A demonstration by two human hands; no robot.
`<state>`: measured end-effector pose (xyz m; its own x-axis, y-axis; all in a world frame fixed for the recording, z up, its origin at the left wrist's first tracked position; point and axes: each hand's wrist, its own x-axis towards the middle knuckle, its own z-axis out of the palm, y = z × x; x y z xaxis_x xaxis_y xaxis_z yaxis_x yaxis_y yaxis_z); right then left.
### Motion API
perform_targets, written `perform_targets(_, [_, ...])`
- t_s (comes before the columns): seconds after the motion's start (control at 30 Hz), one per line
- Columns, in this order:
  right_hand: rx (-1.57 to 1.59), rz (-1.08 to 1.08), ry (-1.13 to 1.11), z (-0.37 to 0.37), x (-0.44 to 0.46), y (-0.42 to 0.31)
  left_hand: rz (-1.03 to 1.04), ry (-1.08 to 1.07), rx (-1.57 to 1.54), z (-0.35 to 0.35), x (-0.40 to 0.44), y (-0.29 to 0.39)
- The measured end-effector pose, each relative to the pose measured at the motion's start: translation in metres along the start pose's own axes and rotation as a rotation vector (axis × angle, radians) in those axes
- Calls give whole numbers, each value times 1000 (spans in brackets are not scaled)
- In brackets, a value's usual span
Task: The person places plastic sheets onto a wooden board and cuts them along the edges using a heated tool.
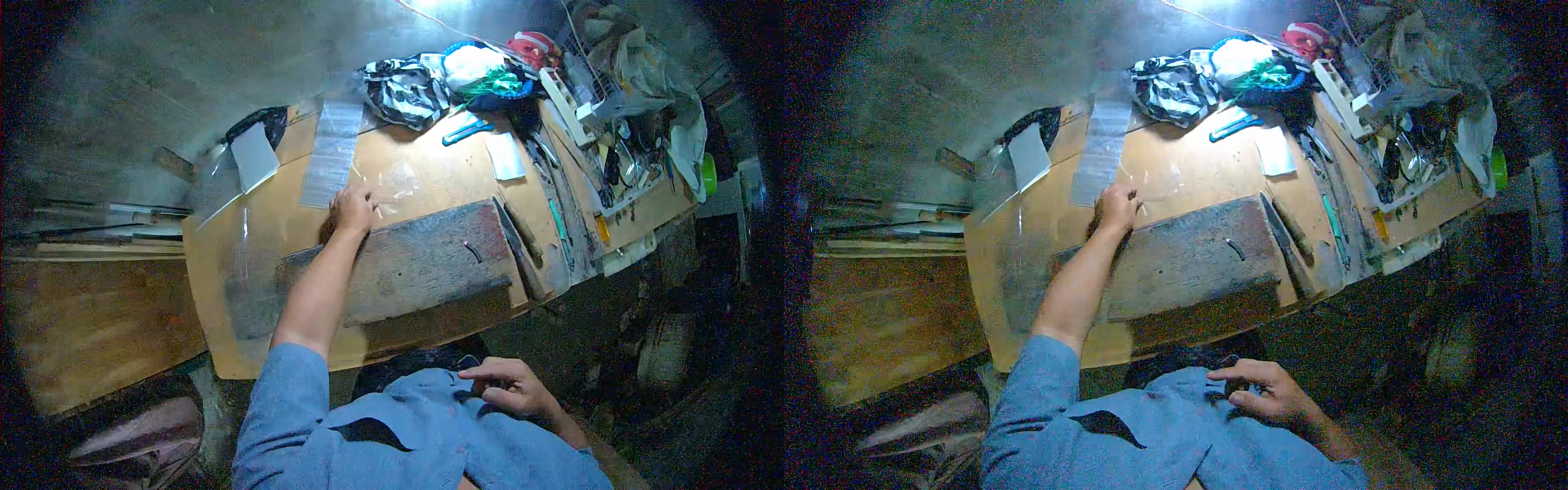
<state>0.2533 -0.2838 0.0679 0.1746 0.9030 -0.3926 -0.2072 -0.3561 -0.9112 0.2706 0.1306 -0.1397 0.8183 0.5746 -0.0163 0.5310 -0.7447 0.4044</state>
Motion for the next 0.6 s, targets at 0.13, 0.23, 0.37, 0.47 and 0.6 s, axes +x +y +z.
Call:
perform_targets(0.13, [21,-56,30,-1,7,-4,-16,-22,-3,3,5,-1])
perform_targets(0.23, [14,-104,46,-3,10,-4,13,-23,111,1,2,3])
perform_targets(0.37, [-25,-80,40,-6,11,-5,5,-77,225,-11,3,12])
perform_targets(0.47, [-32,-92,54,-9,12,-2,53,54,171,-29,-3,15])
perform_targets(0.6, [46,-27,193,-2,22,5,87,179,75,-66,-10,6])
